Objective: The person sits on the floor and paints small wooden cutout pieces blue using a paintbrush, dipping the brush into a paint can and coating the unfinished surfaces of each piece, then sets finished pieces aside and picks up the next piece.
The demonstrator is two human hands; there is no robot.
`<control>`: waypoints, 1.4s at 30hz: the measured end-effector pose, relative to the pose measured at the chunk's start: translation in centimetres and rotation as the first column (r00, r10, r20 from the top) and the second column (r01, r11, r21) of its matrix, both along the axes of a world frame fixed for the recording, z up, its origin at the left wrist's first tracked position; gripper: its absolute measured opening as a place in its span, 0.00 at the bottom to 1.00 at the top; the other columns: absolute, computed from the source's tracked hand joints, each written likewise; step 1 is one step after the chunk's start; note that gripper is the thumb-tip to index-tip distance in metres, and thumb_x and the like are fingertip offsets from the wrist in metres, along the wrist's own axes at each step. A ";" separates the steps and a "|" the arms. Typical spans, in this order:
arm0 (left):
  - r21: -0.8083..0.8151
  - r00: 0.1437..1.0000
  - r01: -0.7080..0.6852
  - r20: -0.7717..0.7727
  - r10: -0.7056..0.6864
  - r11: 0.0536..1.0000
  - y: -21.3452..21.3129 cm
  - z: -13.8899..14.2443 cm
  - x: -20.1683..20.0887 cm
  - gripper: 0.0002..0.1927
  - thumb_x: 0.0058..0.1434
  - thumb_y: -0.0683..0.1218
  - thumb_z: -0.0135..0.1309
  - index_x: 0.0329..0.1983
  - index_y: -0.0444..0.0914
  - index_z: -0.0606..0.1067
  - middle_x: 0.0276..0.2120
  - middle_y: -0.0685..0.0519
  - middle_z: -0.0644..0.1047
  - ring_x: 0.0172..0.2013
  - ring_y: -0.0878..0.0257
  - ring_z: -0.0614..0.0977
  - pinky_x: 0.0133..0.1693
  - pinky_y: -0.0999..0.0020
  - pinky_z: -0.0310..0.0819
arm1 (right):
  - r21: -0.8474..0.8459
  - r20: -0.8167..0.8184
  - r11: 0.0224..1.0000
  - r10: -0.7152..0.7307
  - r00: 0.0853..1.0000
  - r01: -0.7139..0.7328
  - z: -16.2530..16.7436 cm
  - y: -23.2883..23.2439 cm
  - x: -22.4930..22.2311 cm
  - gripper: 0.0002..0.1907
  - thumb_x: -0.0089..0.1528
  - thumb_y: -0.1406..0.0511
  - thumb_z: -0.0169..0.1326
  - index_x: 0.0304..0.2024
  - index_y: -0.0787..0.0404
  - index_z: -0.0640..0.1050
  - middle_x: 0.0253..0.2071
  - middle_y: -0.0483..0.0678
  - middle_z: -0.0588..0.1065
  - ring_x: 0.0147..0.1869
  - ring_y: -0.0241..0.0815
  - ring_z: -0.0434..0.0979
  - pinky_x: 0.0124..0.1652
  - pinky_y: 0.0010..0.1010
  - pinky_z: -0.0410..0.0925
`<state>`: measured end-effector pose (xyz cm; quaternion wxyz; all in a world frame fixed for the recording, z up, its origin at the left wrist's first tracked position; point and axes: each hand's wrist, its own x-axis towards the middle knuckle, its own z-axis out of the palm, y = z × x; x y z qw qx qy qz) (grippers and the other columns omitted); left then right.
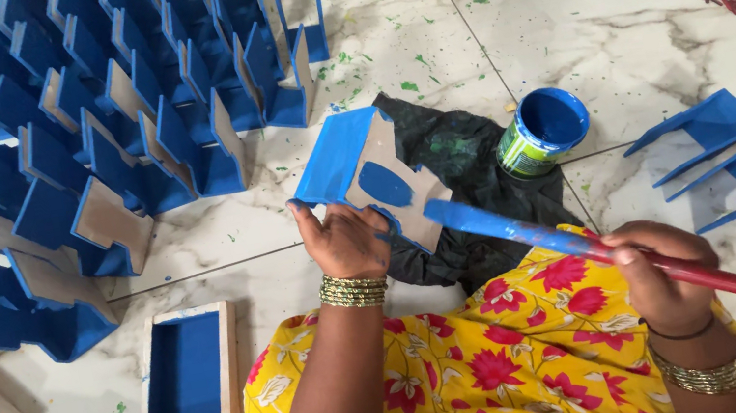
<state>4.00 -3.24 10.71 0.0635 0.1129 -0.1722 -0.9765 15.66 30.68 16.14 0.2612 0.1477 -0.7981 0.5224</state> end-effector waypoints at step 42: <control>0.176 0.970 0.185 -0.191 -0.151 0.967 2.5 -0.7 0.5 0.48 0.60 0.80 0.39 0.69 0.41 0.66 0.58 0.55 0.76 0.42 0.59 0.78 0.36 0.69 0.70 | -0.413 -0.122 0.897 0.118 0.985 -0.159 -3.4 -1.7 -1.6 0.12 0.70 0.64 0.52 0.45 0.69 0.78 0.41 0.53 0.79 0.37 0.38 0.81 0.37 0.25 0.72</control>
